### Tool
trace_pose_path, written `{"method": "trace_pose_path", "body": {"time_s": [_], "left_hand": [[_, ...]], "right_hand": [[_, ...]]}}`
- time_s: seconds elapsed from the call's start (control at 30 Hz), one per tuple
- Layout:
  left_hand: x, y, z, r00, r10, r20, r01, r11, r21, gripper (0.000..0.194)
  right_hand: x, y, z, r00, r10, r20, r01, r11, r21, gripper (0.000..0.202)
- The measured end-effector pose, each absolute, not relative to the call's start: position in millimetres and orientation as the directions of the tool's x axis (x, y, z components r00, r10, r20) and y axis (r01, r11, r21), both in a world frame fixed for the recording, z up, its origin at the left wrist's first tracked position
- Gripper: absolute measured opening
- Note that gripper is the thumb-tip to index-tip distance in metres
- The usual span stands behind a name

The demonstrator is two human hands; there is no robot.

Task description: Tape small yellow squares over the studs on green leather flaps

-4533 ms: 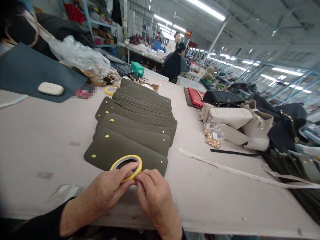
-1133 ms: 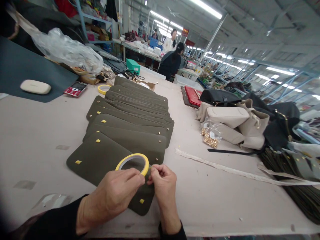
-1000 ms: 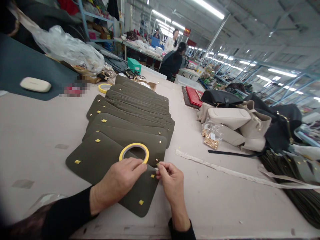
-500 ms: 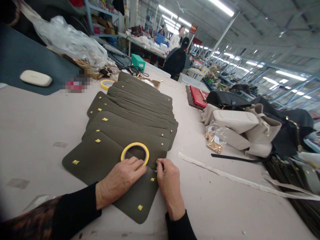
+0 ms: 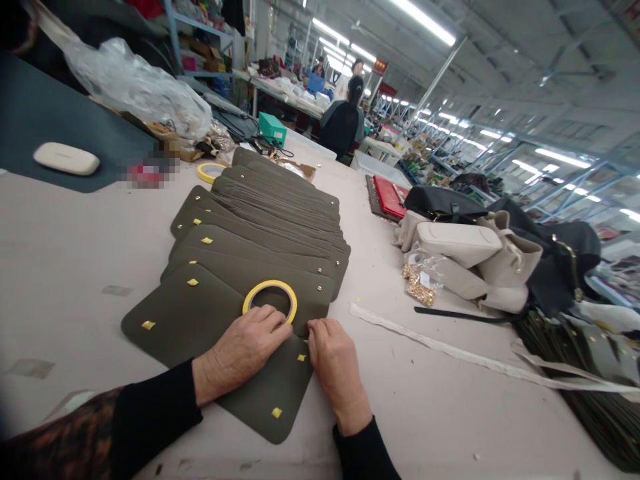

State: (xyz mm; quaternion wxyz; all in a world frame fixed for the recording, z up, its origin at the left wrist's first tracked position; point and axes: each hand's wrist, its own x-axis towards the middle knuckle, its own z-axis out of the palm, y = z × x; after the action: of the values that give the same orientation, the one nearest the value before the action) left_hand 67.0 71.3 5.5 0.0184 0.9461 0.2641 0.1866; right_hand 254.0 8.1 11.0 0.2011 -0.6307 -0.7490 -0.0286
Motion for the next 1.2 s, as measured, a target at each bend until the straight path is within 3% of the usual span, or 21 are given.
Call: {"method": "trace_pose_path", "body": {"time_s": [0.17,0.27,0.37,0.53,0.63,0.8,0.87,0.93,1.03,1.2], "left_hand": [[69,77,7,0.782,0.497,0.376,0.497,-0.861,0.105,0.013],[69,77,6,0.788,0.480,0.387,0.482,-0.871,0.099,0.015],[66,76,6,0.788,0.483,0.383,0.479,-0.871,0.113,0.016],[58,72,14,0.780,0.469,0.414,0.457,-0.879,0.135,0.015],[53,70,23,0.762,0.450,0.466,0.402,-0.892,0.204,0.019],[44,67,26,0.714,0.425,0.556,0.259,-0.899,0.354,0.023],[41,65,25,0.725,0.424,0.543,0.257,-0.898,0.357,0.034],[39,62,24,0.746,0.430,0.509,0.279,-0.895,0.347,0.044],[38,58,23,0.750,0.452,0.482,0.308,-0.884,0.351,0.043],[38,51,24,0.758,0.472,0.449,0.301,-0.865,0.402,0.030]], "right_hand": [[249,26,8,0.187,0.962,0.199,0.905,-0.090,-0.415,0.019],[248,27,10,0.282,0.949,0.142,0.830,-0.167,-0.533,0.019],[244,19,17,0.264,0.961,0.082,0.807,-0.173,-0.564,0.018],[232,-8,34,0.126,0.986,-0.111,0.859,-0.165,-0.485,0.019],[230,-20,39,0.071,0.988,-0.138,0.831,-0.135,-0.540,0.019],[230,-28,38,0.237,0.965,0.110,0.624,-0.065,-0.779,0.019],[226,-28,40,0.256,0.939,0.231,0.600,0.033,-0.799,0.020],[220,-27,43,0.154,0.926,0.345,0.646,0.170,-0.744,0.022],[210,-24,45,0.000,0.876,0.482,0.730,0.330,-0.599,0.023],[205,-21,40,-0.083,0.806,0.586,0.786,0.414,-0.458,0.016]]}}
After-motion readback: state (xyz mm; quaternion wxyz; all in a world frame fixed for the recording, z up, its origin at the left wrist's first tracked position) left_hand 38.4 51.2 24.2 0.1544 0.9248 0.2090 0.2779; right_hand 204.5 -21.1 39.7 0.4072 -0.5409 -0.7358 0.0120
